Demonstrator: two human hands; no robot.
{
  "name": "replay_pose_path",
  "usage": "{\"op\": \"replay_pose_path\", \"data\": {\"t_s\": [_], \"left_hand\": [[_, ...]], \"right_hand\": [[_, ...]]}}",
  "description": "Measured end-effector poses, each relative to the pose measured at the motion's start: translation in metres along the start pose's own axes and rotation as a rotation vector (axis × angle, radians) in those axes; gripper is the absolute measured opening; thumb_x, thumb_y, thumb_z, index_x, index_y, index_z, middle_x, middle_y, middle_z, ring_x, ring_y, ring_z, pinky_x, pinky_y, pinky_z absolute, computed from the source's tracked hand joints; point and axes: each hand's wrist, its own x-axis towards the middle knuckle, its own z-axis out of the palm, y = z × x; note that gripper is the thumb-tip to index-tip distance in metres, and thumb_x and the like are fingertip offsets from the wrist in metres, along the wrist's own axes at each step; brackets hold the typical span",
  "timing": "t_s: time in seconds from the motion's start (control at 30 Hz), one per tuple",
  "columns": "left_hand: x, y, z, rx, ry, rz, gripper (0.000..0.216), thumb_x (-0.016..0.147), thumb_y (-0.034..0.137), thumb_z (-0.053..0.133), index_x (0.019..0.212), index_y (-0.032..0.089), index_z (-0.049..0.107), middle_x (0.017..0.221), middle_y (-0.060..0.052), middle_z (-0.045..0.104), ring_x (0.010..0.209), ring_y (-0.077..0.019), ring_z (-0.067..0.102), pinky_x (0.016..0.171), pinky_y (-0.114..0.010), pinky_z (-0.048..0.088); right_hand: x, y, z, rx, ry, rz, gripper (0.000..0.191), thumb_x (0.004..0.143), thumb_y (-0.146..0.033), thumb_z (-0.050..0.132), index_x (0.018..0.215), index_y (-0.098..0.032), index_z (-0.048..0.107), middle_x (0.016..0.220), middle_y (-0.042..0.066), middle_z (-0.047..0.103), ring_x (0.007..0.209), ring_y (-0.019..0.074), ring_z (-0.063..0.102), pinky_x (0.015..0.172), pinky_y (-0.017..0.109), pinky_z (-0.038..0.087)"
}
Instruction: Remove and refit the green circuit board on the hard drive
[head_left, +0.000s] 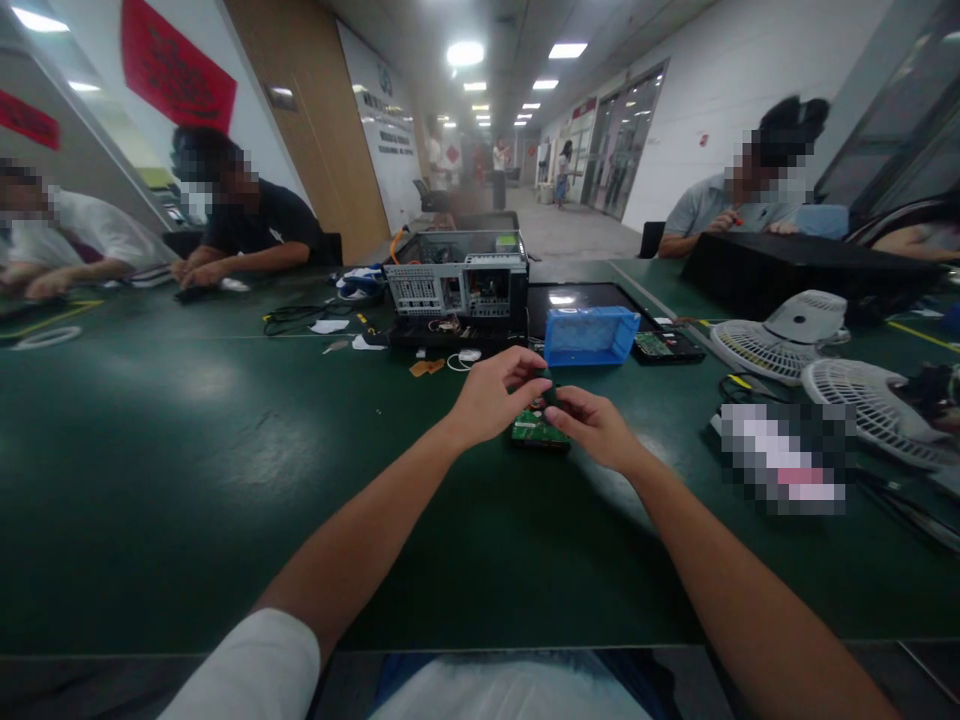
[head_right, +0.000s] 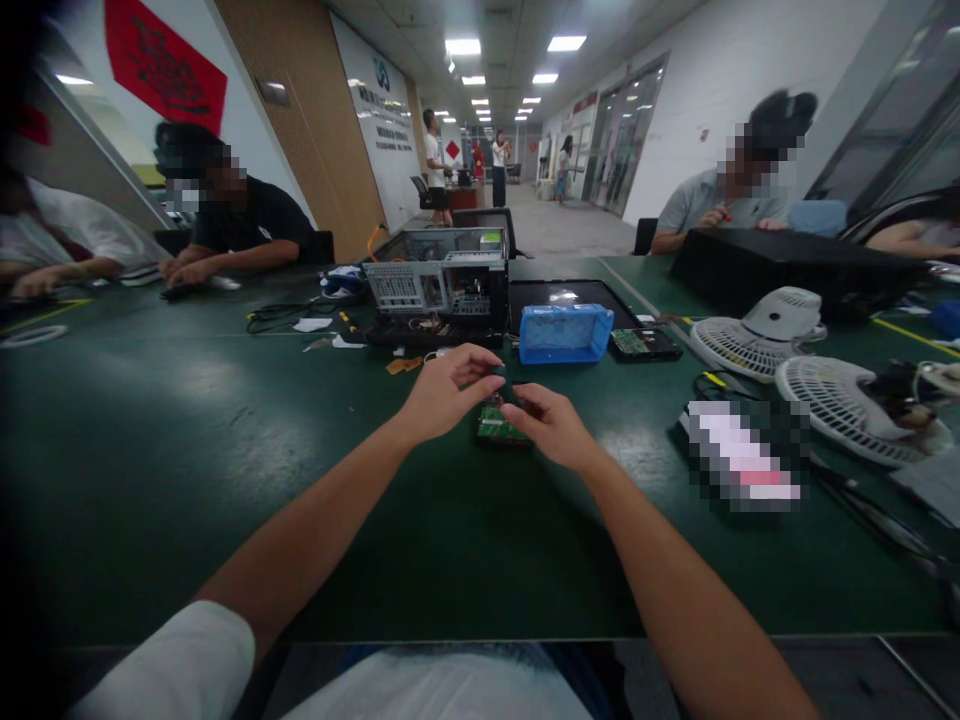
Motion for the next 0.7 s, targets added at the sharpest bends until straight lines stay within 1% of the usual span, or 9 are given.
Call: {"op": "replay_pose_path", "data": {"t_s": [0.1,0.17,0.23,0.3,0.33,0.4,0.47,0.53,0.7], "left_hand": [[0.002,-0.004,0.0,-0.042,-0.016,-0.022,0.031,0.089,0.032,0.071,0.115,0.018,0.063,0.106,-0.007,0.07,0.097,-0.0189,0.069,0.087,-0.033,0.057],[0.005,-0.009,-0.019,0.065,-0.037,-0.079,0.038,0.09,0.038,0.069,0.122,0.02,0.06,0.107,-0.008,0.071,0.096,-0.0193,0.069,0.083,-0.032,0.056],[0.007,-0.018,-0.052,0.344,-0.109,-0.197,0.037,0.095,0.046,0.061,0.121,0.021,0.062,0.103,-0.007,0.072,0.091,-0.0197,0.069,0.081,-0.032,0.054],[0.006,-0.032,-0.094,0.675,-0.283,-0.358,0.032,0.093,0.048,0.061,0.108,0.021,0.069,0.099,-0.006,0.074,0.09,-0.0218,0.068,0.08,-0.032,0.052],[0.003,-0.04,-0.116,0.811,-0.364,-0.465,0.029,0.09,0.045,0.064,0.104,0.021,0.071,0.099,-0.006,0.074,0.092,-0.0227,0.068,0.081,-0.031,0.051],[-0.005,-0.056,-0.157,1.009,-0.439,-0.733,0.019,0.085,0.036,0.069,0.097,0.022,0.073,0.101,-0.005,0.075,0.095,-0.0225,0.069,0.08,-0.028,0.049],[-0.014,-0.07,-0.188,1.075,-0.424,-0.837,0.015,0.079,0.028,0.072,0.091,0.019,0.075,0.097,-0.008,0.075,0.092,-0.0247,0.069,0.078,-0.029,0.05],[-0.021,-0.079,-0.209,1.103,-0.404,-0.89,0.014,0.077,0.027,0.073,0.089,0.019,0.075,0.094,-0.008,0.075,0.09,-0.0242,0.07,0.076,-0.027,0.05],[-0.029,-0.098,-0.225,0.971,-0.444,-1.061,0.013,0.074,0.031,0.077,0.082,0.021,0.075,0.076,-0.003,0.074,0.078,-0.0203,0.069,0.068,-0.024,0.049]], "right_hand": [[0.0,-0.003,0.004,0.009,-0.008,0.037,0.034,0.09,-0.053,0.065,0.099,-0.02,0.071,0.076,0.0,0.061,0.067,0.015,0.053,0.062,0.028,0.044],[0.001,0.002,0.003,-0.008,0.075,0.058,0.036,0.088,-0.055,0.066,0.097,-0.02,0.071,0.078,0.001,0.063,0.07,0.0167,0.055,0.064,0.029,0.045],[0.003,0.009,-0.001,-0.02,0.174,0.079,0.039,0.087,-0.056,0.065,0.1,-0.02,0.072,0.081,0.003,0.066,0.075,0.0187,0.058,0.067,0.03,0.047],[0.005,0.018,-0.005,-0.031,0.263,0.107,0.043,0.085,-0.058,0.066,0.102,-0.019,0.072,0.082,0.004,0.068,0.077,0.0201,0.06,0.068,0.031,0.048],[0.006,0.022,-0.006,-0.036,0.297,0.126,0.045,0.085,-0.059,0.066,0.103,-0.018,0.072,0.083,0.004,0.068,0.078,0.0203,0.06,0.069,0.032,0.048],[0.007,0.027,-0.006,-0.039,0.348,0.165,0.049,0.085,-0.061,0.064,0.105,-0.016,0.072,0.082,0.005,0.068,0.076,0.0201,0.06,0.067,0.032,0.049],[0.007,0.03,-0.003,-0.037,0.363,0.183,0.052,0.085,-0.062,0.063,0.107,-0.016,0.072,0.083,0.006,0.069,0.075,0.02,0.06,0.066,0.031,0.049],[0.007,0.03,0.001,-0.038,0.356,0.18,0.051,0.085,-0.061,0.064,0.109,-0.016,0.072,0.086,0.006,0.07,0.078,0.021,0.062,0.067,0.032,0.05],[0.006,0.026,0.006,-0.073,0.345,0.169,0.047,0.086,-0.057,0.065,0.11,-0.018,0.074,0.088,0.007,0.071,0.084,0.0247,0.065,0.071,0.035,0.053]]}}
